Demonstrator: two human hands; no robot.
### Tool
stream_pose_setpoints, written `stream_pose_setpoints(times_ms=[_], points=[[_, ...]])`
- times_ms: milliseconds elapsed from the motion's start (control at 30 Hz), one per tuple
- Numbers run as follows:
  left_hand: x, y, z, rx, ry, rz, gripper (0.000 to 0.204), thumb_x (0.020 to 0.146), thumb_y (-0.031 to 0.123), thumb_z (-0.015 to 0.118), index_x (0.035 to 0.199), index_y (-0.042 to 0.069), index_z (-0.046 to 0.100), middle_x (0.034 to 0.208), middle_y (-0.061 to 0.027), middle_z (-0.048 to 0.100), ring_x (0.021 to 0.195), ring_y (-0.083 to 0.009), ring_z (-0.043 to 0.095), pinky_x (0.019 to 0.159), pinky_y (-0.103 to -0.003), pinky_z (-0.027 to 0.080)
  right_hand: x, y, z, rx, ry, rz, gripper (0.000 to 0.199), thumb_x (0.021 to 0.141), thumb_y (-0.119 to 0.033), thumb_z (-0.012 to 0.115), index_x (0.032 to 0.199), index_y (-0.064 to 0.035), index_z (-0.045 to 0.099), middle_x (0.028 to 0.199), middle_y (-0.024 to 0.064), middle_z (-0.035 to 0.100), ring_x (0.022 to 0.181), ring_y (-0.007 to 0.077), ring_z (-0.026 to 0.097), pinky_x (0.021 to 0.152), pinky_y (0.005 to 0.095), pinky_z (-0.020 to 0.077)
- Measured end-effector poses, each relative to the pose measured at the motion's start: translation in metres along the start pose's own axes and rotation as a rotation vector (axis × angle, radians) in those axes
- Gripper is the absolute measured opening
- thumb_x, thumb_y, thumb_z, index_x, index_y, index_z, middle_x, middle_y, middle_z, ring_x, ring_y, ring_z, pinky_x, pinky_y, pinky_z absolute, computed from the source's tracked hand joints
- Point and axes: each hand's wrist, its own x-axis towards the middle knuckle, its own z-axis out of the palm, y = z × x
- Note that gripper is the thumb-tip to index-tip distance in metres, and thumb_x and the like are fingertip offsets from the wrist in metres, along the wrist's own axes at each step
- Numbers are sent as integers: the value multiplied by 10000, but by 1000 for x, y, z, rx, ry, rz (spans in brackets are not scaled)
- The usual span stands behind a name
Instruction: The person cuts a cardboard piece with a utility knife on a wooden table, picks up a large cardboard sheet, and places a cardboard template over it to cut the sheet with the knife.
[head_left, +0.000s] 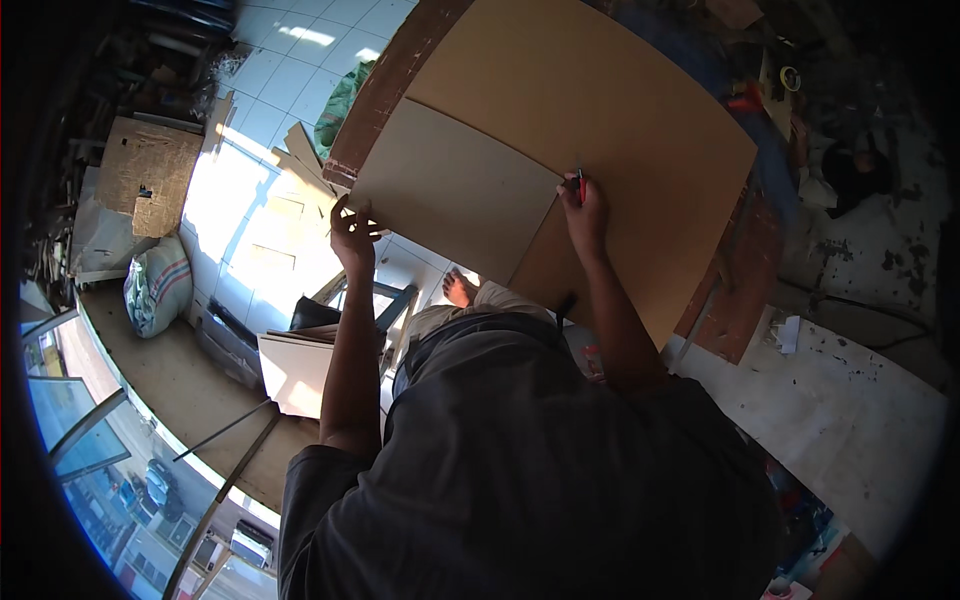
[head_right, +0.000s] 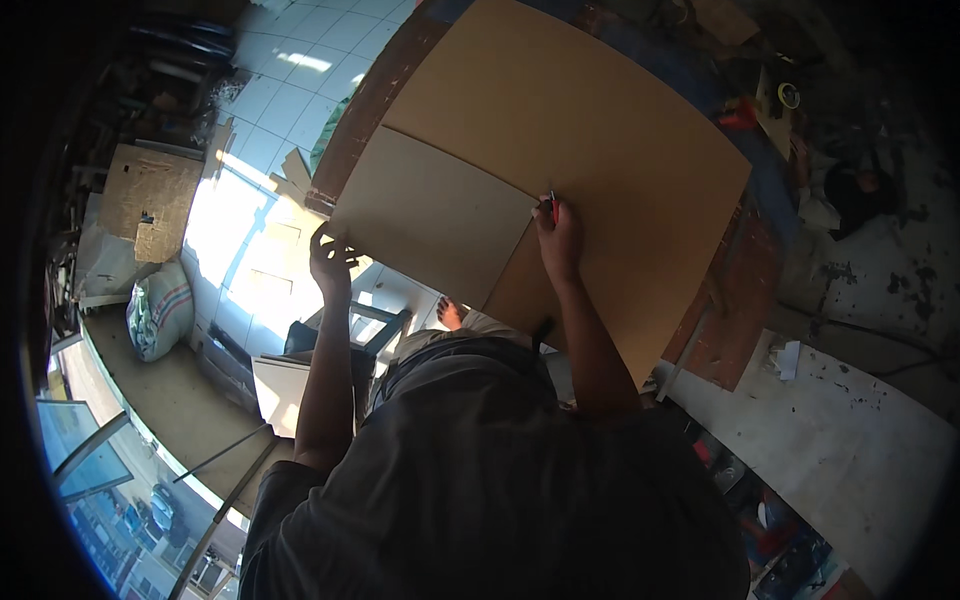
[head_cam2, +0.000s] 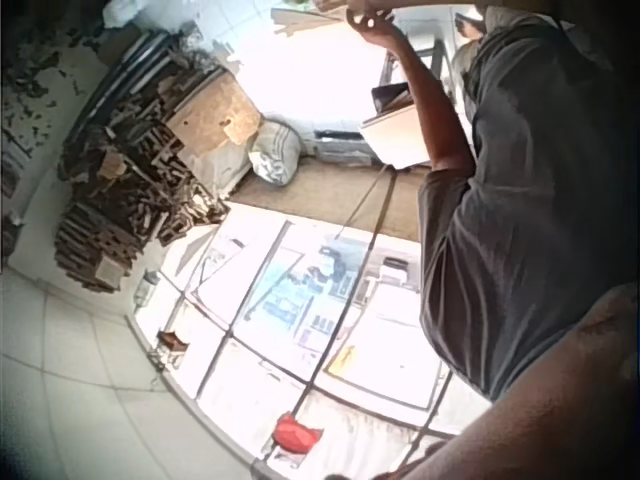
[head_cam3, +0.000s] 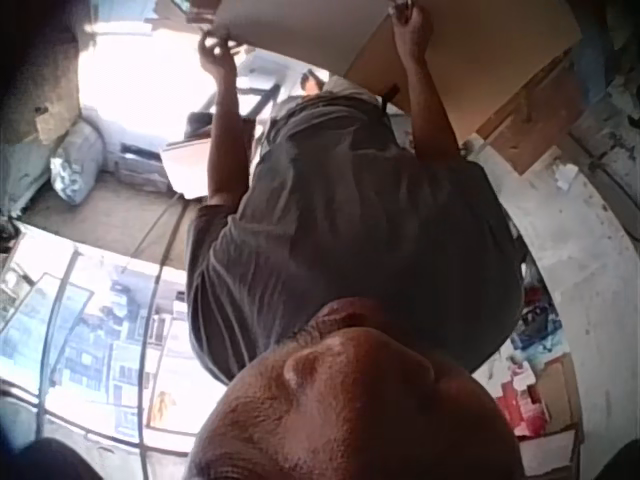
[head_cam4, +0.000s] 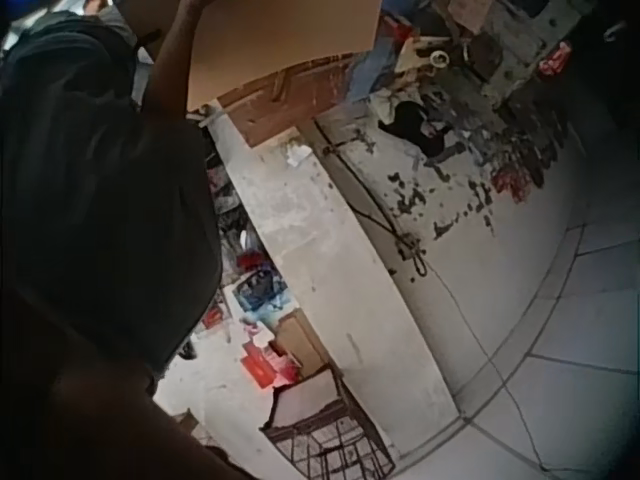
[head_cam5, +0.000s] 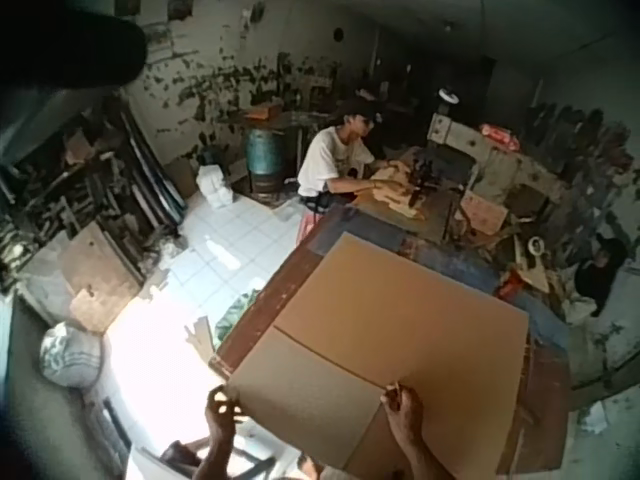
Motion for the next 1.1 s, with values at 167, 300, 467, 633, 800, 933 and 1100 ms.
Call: stream_pose_setpoints(times_ms=[167,300,467,633,800,933,1100], points=[[-2,0,7,-33,48,-42,487,1029,156,695,1461,39,503,857,-132,714,635,-183,726,543,-283,597,5,-3,-5,-1,-71,-64,278,922,-236,803,1119,-63,710,1055,142,729,986,352,723,842,440,567],[-8,3,13,-72,90,-29,456,1026,102,679,1442,41,505,866,-137,710,636,-187,726,541,-288,604,-14,-17,-5,-202,-7,-253,296,939,-252,789,1159,-88,677,1122,119,669,969,343,722,818,431,575],[-4,0,13,-108,80,-14,414,1018,91,682,1398,37,529,861,-134,721,637,-188,728,572,-292,603,-95,-36,-17,-32,-437,-338,349,934,-210,786,1247,-117,663,1172,114,624,998,326,715,814,437,591],[0,-2,6,-45,80,-39,400,993,104,708,1356,24,560,845,-133,733,642,-184,734,589,-296,601,-146,-40,-15,-228,-597,-403,481,901,-206,800,1351,-161,637,1282,118,595,1039,347,710,829,463,607],[4,-7,2,-157,38,-17,353,1010,85,675,1326,-4,545,878,-172,746,680,-223,759,602,-324,628,-158,-31,-7,-231,-569,-420,547,867,-188,808,1382,-167,624,1323,125,599,1058,369,702,837,470,611],[8,-16,0,-239,34,-8,328,1016,71,646,1308,-20,529,906,-198,751,684,-259,767,599,-340,642,-159,-31,-3,-210,-531,-468,550,852,-130,810,1371,-152,630,1281,129,627,1052,365,704,846,466,602],[3,-22,1,-215,74,52,369,1002,107,659,1318,-19,516,903,-185,758,676,-261,775,604,-331,637,-165,-32,-1,-173,-489,-477,554,822,-64,823,1345,-116,647,1255,136,644,1055,361,703,854,461,591]])
